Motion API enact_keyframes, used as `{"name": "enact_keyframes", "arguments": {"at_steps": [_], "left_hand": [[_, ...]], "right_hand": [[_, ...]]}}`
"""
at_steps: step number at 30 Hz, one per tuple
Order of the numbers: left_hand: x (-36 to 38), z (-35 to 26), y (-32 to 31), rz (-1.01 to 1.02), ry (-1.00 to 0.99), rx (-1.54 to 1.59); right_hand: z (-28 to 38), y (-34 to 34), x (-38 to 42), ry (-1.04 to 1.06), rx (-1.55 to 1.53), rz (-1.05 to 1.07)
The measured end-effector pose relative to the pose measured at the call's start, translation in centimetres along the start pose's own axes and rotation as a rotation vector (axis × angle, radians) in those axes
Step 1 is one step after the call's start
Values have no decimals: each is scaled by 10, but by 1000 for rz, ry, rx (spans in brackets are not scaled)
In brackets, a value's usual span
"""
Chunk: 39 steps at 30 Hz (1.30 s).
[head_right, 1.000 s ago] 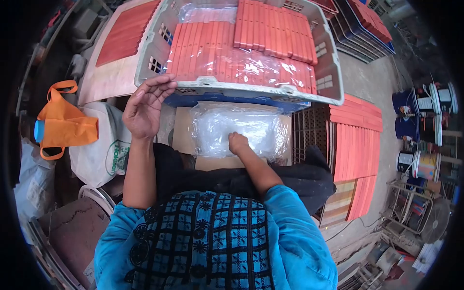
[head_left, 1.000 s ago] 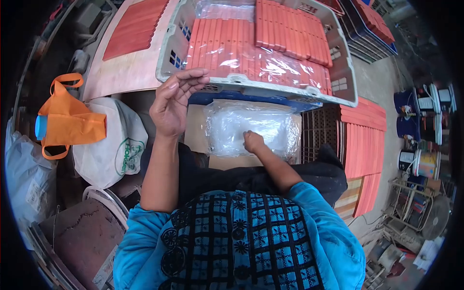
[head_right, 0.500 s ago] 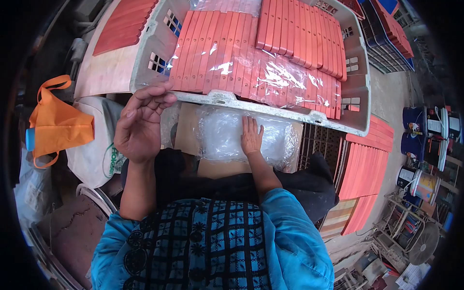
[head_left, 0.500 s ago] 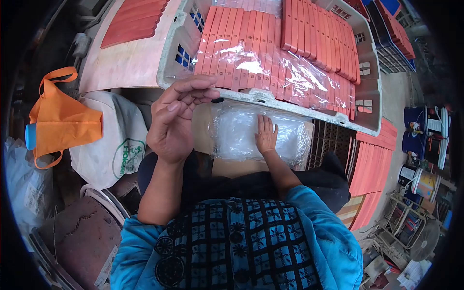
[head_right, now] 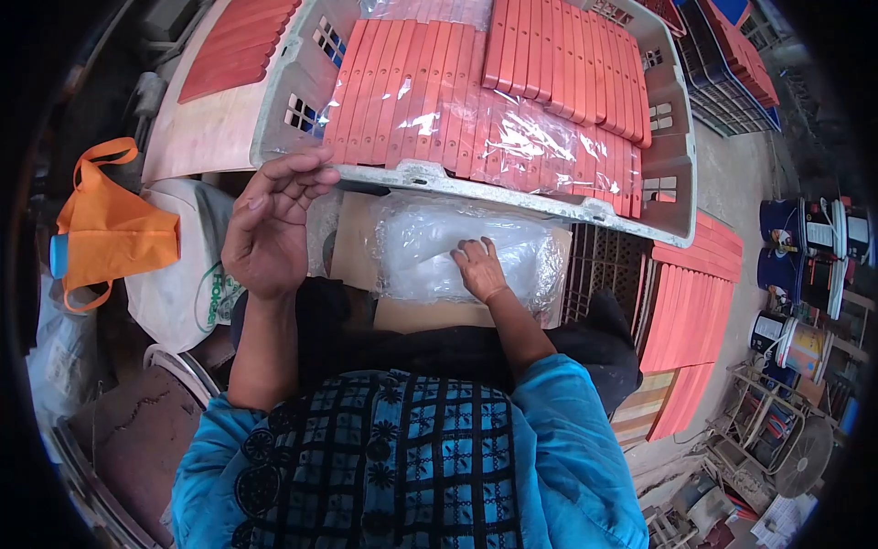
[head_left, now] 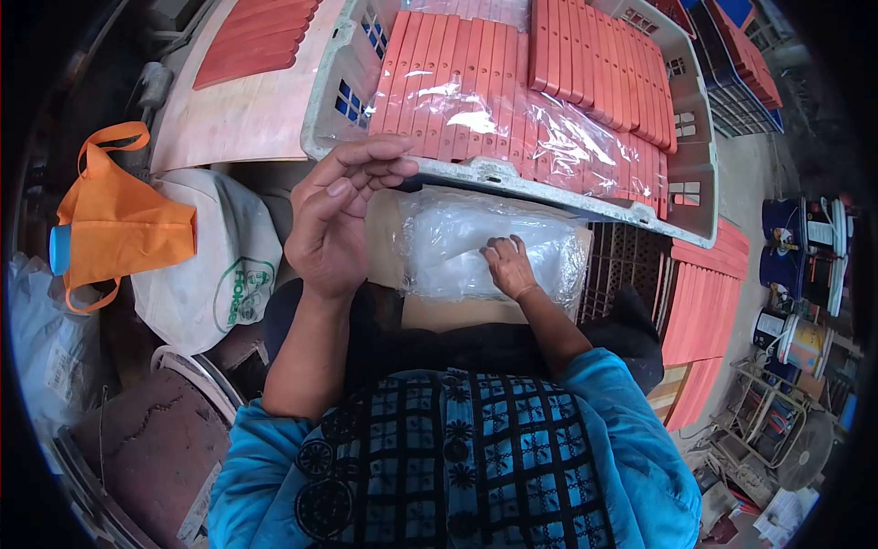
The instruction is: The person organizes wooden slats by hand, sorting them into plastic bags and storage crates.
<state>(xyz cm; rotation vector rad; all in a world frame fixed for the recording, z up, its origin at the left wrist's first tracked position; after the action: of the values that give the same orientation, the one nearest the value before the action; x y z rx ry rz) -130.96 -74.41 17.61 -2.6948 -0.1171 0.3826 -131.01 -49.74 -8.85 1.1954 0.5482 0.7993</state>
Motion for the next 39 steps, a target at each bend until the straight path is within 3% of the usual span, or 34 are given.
{"name": "enact_keyframes", "arguments": {"at_steps": [4, 5, 8, 9, 12, 15, 22, 26, 32, 39], "left_hand": [[3, -1, 1, -6, 2, -9], [4, -1, 1, -13, 7, -9], [5, -4, -3, -82, -7, 52], [5, -4, -4, -78, -7, 63], [6, -4, -7, -46, 1, 64], [7, -3, -7, 10, 9, 21], [5, -2, -1, -15, 21, 28], [3, -4, 3, -24, 13, 34], [4, -8, 2, -48, 3, 44], [6, -8, -1, -71, 32, 58]], "right_hand": [[17, -6, 22, 78, -24, 54], [18, -12, 26, 56, -98, 168], [11, -52, 31, -311, -436, 703], [7, -52, 24, -373, -535, 684], [-3, -29, -6, -434, -369, 212], [9, -11, -46, -166, -273, -75], [10, -55, -71, -180, -30, 489], [5, -27, -61, -126, -284, -20], [11, 35, -42, -32, -109, -175], [6, 67, -21, -243, -413, -152]]}}
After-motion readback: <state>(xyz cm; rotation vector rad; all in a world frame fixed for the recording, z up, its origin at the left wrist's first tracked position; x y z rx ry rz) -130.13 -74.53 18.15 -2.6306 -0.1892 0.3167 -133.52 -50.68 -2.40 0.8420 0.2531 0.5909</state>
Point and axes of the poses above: each hand's wrist, its own x-axis away from the middle knuckle, its own y-axis out of the back of the hand, z = x × y, the point moved 6 cm from there along -x, towards the middle knuckle, and after that the axes turned 5 degrees about z, right-handed, at the moved point
